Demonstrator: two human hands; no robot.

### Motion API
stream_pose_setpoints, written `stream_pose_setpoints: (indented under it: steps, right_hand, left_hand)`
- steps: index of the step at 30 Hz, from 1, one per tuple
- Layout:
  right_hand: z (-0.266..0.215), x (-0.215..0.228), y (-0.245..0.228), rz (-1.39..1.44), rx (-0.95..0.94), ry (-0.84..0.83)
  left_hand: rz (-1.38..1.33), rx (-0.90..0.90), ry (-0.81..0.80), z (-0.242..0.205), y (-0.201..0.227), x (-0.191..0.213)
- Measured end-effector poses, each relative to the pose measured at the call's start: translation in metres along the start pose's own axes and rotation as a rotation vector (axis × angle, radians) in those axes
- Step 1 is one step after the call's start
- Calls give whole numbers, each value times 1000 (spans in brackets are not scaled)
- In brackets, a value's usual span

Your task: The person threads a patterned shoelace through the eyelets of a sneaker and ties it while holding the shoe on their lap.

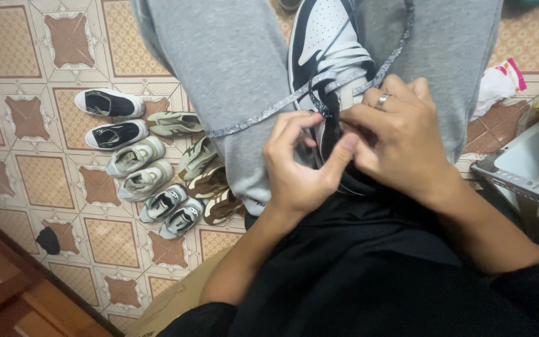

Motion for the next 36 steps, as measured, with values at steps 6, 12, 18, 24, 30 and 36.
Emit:
stream_pose_setpoints:
  steps: [6, 12, 18, 24, 30, 36]
  right_hand:
    - [9, -3, -7, -18, 30, -3]
    - [13, 3, -8, -18, 11, -77]
    - [9, 11, -6, -52, 15, -155]
    - [7, 15, -6, -85, 33, -173]
    - [19, 9, -5, -240, 119, -122]
    - [29, 4, -6, -150, 127, -150]
  left_hand:
    - [118, -178, 114, -4, -5, 1]
    - [160, -283, 161, -3, -10, -4]
    - [162, -306, 179, -3, -8, -9]
    - [169, -303, 188, -1, -4, -9]
    - [252, -319, 185, 4, -8, -3]
    - [205, -268, 158, 6, -5, 2]
Point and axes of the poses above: each hand's wrist, its own z-axis towards the middle knuckle, its own x-axis out of the back of the hand, y = z × x, the point moved 2 cm from there along z, towards the middle knuckle, and after that the axes turned 3 degrees about x, right-handed, at the moved point
